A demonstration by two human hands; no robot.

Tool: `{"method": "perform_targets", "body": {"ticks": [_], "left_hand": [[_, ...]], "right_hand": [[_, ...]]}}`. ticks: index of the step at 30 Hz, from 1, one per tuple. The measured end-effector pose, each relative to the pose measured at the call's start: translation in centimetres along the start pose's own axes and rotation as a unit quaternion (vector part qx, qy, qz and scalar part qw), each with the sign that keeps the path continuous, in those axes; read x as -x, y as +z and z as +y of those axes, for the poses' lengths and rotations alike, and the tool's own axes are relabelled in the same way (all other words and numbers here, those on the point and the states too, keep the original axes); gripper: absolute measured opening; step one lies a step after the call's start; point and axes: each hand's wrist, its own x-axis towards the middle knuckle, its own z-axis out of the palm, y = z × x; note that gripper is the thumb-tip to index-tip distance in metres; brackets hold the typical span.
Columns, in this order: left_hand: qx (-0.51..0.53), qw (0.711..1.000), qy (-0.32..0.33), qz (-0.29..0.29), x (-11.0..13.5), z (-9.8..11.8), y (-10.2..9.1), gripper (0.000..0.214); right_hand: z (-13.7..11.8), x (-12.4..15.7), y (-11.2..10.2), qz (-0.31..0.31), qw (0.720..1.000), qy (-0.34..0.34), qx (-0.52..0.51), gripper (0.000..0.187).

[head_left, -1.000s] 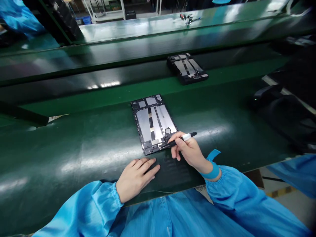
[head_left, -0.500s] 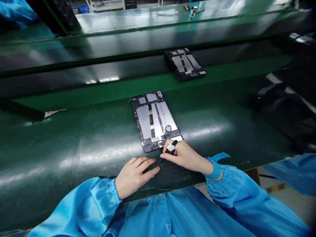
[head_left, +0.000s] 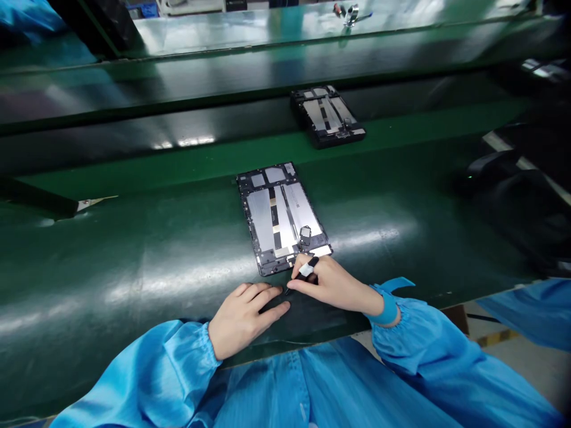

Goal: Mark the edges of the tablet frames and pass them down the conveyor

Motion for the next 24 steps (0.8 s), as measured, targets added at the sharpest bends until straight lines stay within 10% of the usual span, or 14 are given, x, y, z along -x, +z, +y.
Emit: {"method": "perform_targets", "body": {"ticks": [12, 18, 24], "left_hand": [[0.0, 1.0, 0.005, 0.0, -0.1, 0.0, 0.0, 0.029], [0.008, 1.0, 0.001, 0.017, 0.0, -0.1, -0.2, 0.027], [0.006, 0.993, -0.046, 0.111, -0.5, -1.6, -1.3, 0.021]], "right_hand": [[0.3, -0.2, 0.7, 0.002, 1.0, 0.027, 0.003, 0.017], [0.3, -0.3, -0.9, 0.029, 0.97, 0.049, -0.236, 0.023], [-1.3, -4.7, -3.6, -0.024, 0.96, 0.081, -0.266, 0.03]]}}
